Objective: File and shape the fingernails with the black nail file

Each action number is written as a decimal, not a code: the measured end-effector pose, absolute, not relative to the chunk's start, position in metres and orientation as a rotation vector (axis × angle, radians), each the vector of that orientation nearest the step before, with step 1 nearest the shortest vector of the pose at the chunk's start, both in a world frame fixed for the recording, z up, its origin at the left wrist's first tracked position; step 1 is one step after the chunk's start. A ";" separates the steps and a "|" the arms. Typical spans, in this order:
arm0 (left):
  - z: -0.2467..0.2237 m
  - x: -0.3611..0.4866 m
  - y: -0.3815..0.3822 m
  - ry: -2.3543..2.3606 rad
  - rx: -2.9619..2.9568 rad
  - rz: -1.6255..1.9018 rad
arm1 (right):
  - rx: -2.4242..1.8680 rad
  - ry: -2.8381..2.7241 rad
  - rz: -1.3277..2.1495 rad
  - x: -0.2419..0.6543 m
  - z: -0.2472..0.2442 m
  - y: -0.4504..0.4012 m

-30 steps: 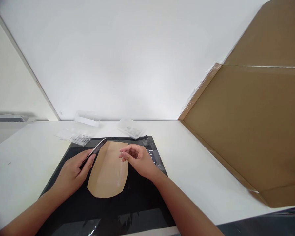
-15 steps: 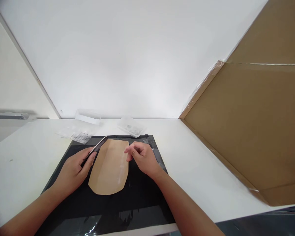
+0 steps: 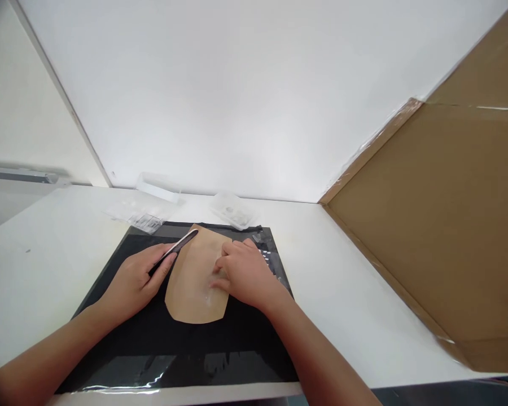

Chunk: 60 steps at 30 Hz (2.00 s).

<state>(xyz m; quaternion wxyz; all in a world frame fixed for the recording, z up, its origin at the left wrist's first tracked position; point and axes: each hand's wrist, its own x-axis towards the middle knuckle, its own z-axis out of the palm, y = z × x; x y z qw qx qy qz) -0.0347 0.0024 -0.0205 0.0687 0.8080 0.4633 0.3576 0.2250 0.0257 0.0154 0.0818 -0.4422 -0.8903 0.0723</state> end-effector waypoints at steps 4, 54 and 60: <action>-0.021 -0.034 0.001 1.349 2.445 1.071 | -1.337 -2.673 0.253 0.222 0.014 0.026; 0.004 -0.020 -0.023 1.127 2.080 0.952 | -0.835 -2.027 -0.471 0.193 -0.005 0.002; 0.003 -0.021 -0.023 1.147 2.130 0.977 | -0.814 -2.051 -0.394 0.188 0.000 0.002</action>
